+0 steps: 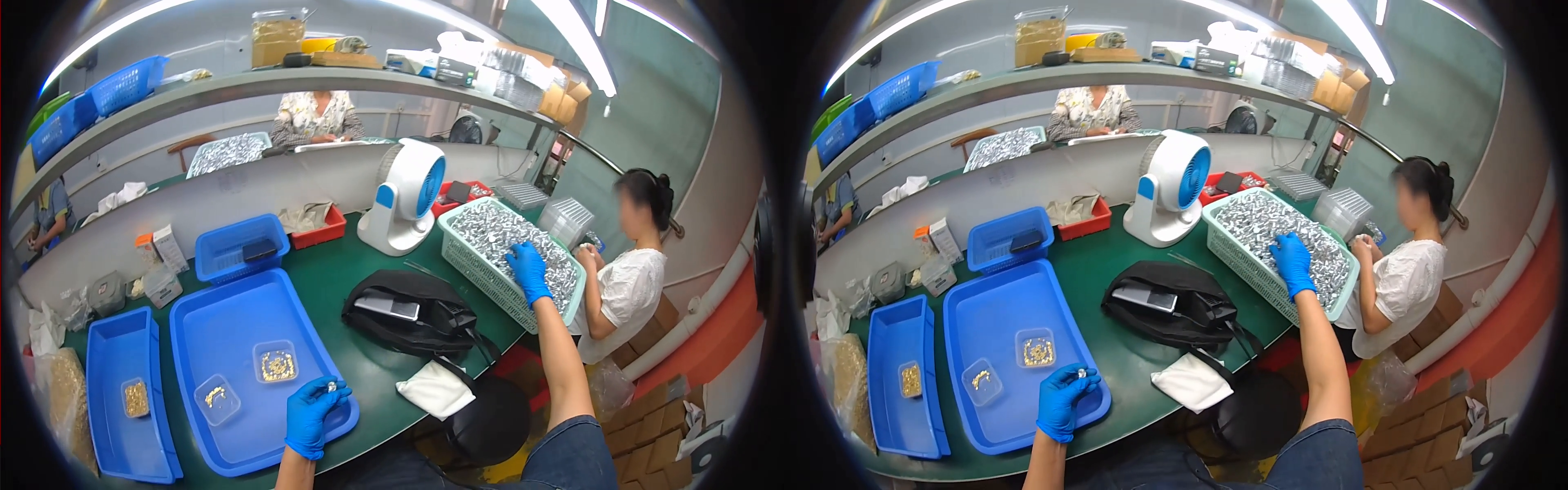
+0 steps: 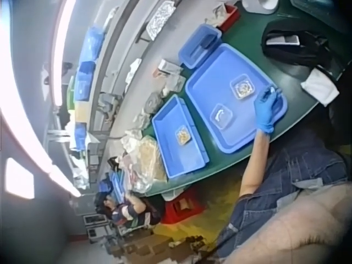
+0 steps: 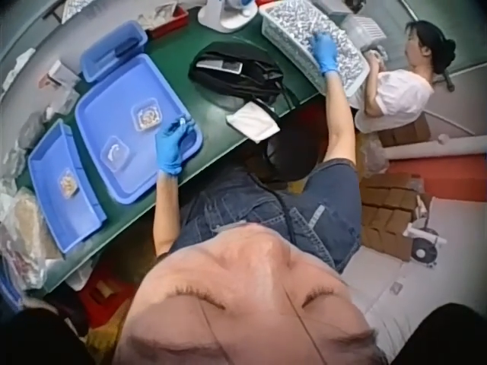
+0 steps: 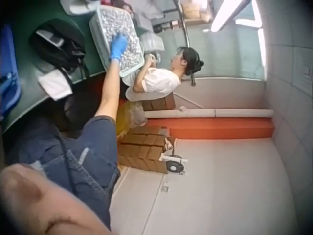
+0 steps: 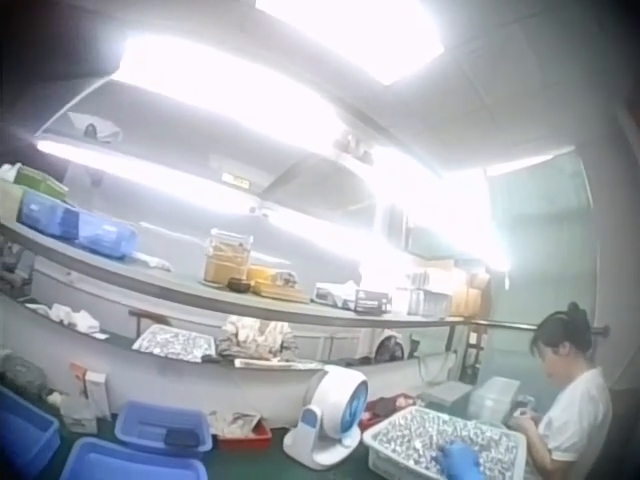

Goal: Inspecting and sorting small metal components at a manual workstation by picking them from a blue tray, examining them, and placing them into sorting containers.

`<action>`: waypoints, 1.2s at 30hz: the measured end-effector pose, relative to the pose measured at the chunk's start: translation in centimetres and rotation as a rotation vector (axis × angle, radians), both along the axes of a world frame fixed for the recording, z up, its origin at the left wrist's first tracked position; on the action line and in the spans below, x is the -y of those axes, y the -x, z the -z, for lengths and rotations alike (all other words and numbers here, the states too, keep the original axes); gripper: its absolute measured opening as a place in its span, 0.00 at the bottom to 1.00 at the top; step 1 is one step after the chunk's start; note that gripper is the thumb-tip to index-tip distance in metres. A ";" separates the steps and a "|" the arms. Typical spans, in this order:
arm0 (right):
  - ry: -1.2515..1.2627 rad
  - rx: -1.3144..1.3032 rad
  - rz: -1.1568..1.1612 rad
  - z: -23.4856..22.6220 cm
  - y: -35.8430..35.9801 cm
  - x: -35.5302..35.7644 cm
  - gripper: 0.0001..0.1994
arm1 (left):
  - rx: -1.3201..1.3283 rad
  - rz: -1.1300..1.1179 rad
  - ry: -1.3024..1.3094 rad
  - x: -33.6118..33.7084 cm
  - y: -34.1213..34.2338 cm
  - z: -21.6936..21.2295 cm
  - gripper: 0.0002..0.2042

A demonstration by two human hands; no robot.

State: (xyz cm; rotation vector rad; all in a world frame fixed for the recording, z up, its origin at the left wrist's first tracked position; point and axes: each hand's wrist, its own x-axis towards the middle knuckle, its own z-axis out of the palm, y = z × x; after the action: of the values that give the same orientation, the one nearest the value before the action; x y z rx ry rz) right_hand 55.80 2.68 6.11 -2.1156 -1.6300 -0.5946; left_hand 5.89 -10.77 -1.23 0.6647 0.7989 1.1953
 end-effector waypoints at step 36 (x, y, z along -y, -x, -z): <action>0.822 -1.432 -1.377 6.0 38.4 6.9 0.10 | -1.014 -0.637 -0.534 2.4 2.6 0.0 0.14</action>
State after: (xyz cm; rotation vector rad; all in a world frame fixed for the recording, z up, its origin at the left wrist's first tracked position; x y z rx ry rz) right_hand 17.39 -4.20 0.09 -0.5934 -1.7436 1.7285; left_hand 3.31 -13.18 -1.24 1.6001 1.6359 1.6681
